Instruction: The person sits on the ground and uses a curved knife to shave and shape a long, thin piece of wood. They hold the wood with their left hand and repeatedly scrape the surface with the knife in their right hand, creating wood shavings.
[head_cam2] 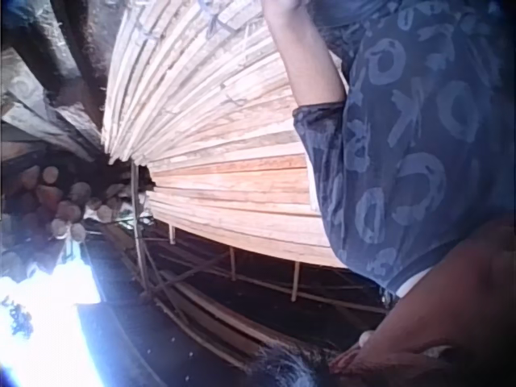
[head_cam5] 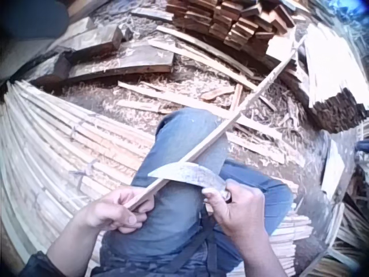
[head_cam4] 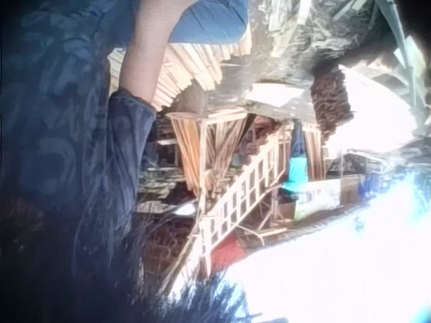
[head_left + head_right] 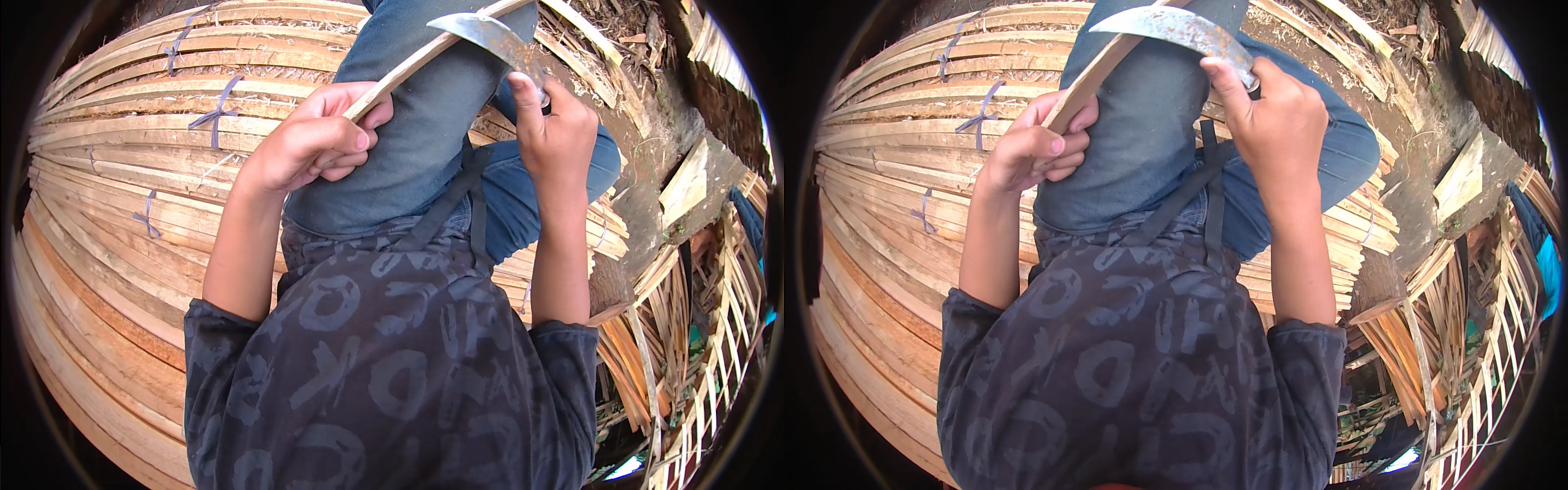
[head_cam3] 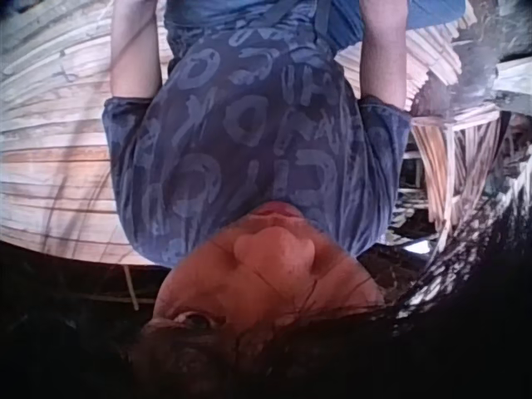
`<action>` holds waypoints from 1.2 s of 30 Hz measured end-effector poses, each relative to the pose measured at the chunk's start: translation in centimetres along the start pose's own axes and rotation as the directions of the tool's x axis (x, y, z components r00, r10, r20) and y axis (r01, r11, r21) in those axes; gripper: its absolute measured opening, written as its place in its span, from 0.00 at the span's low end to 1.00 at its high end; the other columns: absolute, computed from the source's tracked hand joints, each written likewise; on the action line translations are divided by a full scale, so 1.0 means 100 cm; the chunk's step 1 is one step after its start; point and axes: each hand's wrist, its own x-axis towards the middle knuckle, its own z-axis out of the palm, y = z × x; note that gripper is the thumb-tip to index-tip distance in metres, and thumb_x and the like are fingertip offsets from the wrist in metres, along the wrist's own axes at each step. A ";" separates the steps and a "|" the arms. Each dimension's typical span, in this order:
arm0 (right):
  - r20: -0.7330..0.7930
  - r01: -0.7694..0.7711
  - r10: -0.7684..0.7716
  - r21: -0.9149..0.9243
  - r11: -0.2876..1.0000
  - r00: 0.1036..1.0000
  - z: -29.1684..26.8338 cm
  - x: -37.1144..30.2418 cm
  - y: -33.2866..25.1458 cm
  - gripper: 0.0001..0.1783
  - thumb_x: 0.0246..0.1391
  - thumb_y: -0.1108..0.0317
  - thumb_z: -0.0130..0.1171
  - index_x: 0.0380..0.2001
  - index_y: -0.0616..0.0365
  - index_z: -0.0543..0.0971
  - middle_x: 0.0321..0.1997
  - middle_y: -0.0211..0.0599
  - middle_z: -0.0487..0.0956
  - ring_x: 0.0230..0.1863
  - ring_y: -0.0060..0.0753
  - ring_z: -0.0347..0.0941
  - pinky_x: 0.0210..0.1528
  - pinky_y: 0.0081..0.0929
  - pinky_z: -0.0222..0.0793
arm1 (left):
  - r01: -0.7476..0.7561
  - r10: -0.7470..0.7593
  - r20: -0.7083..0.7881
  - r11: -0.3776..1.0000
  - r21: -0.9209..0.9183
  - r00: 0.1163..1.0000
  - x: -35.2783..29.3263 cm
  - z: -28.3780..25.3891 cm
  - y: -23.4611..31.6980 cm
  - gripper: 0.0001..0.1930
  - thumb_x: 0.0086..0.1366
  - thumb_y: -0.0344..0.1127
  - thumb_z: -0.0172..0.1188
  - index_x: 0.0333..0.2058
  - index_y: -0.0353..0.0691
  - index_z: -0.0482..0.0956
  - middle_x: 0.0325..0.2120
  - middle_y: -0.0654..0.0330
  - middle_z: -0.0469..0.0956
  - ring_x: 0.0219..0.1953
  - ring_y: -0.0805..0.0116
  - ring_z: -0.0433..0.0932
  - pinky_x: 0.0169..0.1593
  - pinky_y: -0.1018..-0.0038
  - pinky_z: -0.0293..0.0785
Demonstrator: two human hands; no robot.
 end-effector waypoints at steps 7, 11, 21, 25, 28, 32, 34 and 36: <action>0.152 0.000 -0.033 0.213 0.977 0.988 0.015 -0.028 -0.030 0.32 0.50 0.42 0.64 0.14 0.61 0.70 0.10 0.42 0.68 0.14 0.48 0.68 0.18 0.37 0.63 | 0.096 -0.064 0.172 0.978 -0.187 0.983 0.001 -0.017 0.000 0.12 0.57 0.37 0.55 0.34 0.38 0.63 0.09 0.73 0.58 0.08 0.86 0.52 0.14 0.83 0.45; 0.140 -0.126 0.082 0.347 0.929 0.987 0.011 -0.028 -0.019 0.33 0.52 0.43 0.63 0.13 0.62 0.68 0.09 0.45 0.65 0.13 0.49 0.64 0.17 0.37 0.59 | 0.101 -0.040 0.264 0.970 -0.220 0.964 0.005 -0.020 -0.001 0.16 0.60 0.44 0.57 0.35 0.37 0.65 0.09 0.73 0.59 0.08 0.86 0.55 0.14 0.85 0.49; 0.143 -0.077 0.064 0.086 0.993 0.988 -0.002 -0.008 -0.031 0.35 0.50 0.36 0.60 0.13 0.61 0.72 0.08 0.44 0.68 0.13 0.51 0.69 0.16 0.38 0.63 | 0.098 -0.063 0.253 0.987 -0.129 0.965 0.004 -0.014 0.002 0.23 0.62 0.52 0.54 0.39 0.35 0.65 0.11 0.73 0.60 0.09 0.85 0.58 0.13 0.87 0.53; 0.094 0.007 0.001 -0.086 0.996 0.996 -0.007 -0.001 -0.029 0.35 0.48 0.35 0.61 0.13 0.60 0.74 0.08 0.42 0.69 0.14 0.50 0.70 0.17 0.38 0.66 | 0.063 -0.055 0.195 0.998 -0.032 0.979 0.001 -0.008 0.002 0.22 0.62 0.52 0.52 0.39 0.36 0.64 0.11 0.73 0.59 0.10 0.85 0.57 0.15 0.87 0.52; 0.001 0.082 -0.083 -0.171 0.982 0.997 -0.011 0.001 -0.018 0.35 0.47 0.33 0.60 0.14 0.60 0.75 0.09 0.42 0.70 0.14 0.49 0.71 0.17 0.38 0.66 | 0.047 -0.056 0.125 0.996 0.072 0.991 0.001 -0.002 0.001 0.23 0.60 0.54 0.53 0.37 0.37 0.63 0.10 0.73 0.58 0.10 0.85 0.56 0.14 0.87 0.51; -0.067 -0.145 0.133 -0.252 0.957 0.989 -0.025 0.022 0.029 0.38 0.52 0.31 0.54 0.18 0.62 0.79 0.12 0.46 0.73 0.20 0.52 0.74 0.24 0.41 0.69 | 0.038 -0.045 0.033 0.984 0.174 0.998 0.001 0.004 0.000 0.27 0.55 0.60 0.56 0.33 0.39 0.61 0.09 0.73 0.58 0.08 0.86 0.56 0.12 0.88 0.51; -0.197 -0.251 0.209 -0.222 0.942 0.958 -0.023 0.031 0.075 0.40 0.55 0.31 0.51 0.17 0.65 0.78 0.10 0.43 0.70 0.17 0.42 0.71 0.24 0.37 0.67 | 0.019 -0.026 0.043 0.986 0.164 0.999 -0.001 0.003 -0.001 0.24 0.57 0.57 0.55 0.33 0.39 0.62 0.09 0.73 0.58 0.09 0.86 0.55 0.13 0.87 0.51; -0.214 -0.387 0.359 -0.109 0.916 0.909 -0.050 0.029 0.109 0.40 0.57 0.33 0.50 0.19 0.66 0.78 0.09 0.39 0.67 0.16 0.34 0.68 0.24 0.32 0.65 | 0.000 -0.013 0.098 0.991 0.132 0.995 -0.004 -0.002 -0.002 0.19 0.60 0.50 0.51 0.36 0.39 0.63 0.10 0.72 0.58 0.11 0.85 0.54 0.16 0.85 0.50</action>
